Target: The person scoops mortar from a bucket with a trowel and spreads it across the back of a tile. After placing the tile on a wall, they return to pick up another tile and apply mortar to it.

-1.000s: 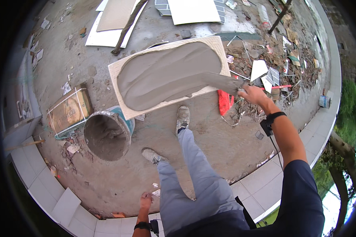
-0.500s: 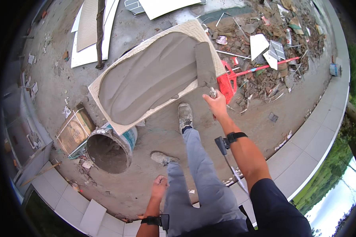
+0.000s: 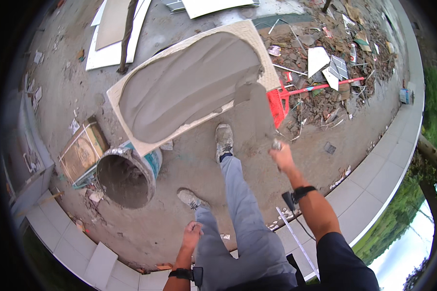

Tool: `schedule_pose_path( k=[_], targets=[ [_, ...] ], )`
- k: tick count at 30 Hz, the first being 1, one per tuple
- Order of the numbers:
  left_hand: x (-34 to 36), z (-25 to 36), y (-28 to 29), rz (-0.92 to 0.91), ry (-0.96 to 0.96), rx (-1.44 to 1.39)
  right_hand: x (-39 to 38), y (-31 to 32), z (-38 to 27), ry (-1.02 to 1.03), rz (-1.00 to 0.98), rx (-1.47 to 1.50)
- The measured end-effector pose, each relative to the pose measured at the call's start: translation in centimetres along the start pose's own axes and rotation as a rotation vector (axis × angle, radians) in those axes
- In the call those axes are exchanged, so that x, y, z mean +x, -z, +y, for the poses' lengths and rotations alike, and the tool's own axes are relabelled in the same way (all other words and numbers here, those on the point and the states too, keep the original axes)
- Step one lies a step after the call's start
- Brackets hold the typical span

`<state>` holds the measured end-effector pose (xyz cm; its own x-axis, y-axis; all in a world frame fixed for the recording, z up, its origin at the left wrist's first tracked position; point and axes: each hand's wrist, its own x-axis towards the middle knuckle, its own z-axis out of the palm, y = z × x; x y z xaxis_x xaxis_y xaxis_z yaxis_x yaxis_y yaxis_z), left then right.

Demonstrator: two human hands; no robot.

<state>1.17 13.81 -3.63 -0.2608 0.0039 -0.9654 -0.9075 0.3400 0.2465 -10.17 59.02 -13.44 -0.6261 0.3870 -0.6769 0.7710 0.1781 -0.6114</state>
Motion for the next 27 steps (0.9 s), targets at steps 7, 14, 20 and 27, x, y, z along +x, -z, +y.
schedule_pose_path(
  k=[7,14,20,27],
  targets=[
    [-0.3,-6.4,2.2,0.07,0.072,-0.043,4.1,-4.9,-4.2,0.145,-0.303,-0.223],
    [-1.0,-5.4,1.6,0.095,0.069,-0.169,-0.9,-8.0,-3.7,0.328,-0.349,-0.611],
    [-0.4,-5.7,-0.6,0.03,0.024,-0.309,0.8,-15.5,-8.1,0.239,-0.289,-0.34],
    [-1.6,-9.8,0.2,0.08,0.046,-0.358,-4.8,-14.8,-7.0,0.336,-0.41,-0.891]
  ],
)
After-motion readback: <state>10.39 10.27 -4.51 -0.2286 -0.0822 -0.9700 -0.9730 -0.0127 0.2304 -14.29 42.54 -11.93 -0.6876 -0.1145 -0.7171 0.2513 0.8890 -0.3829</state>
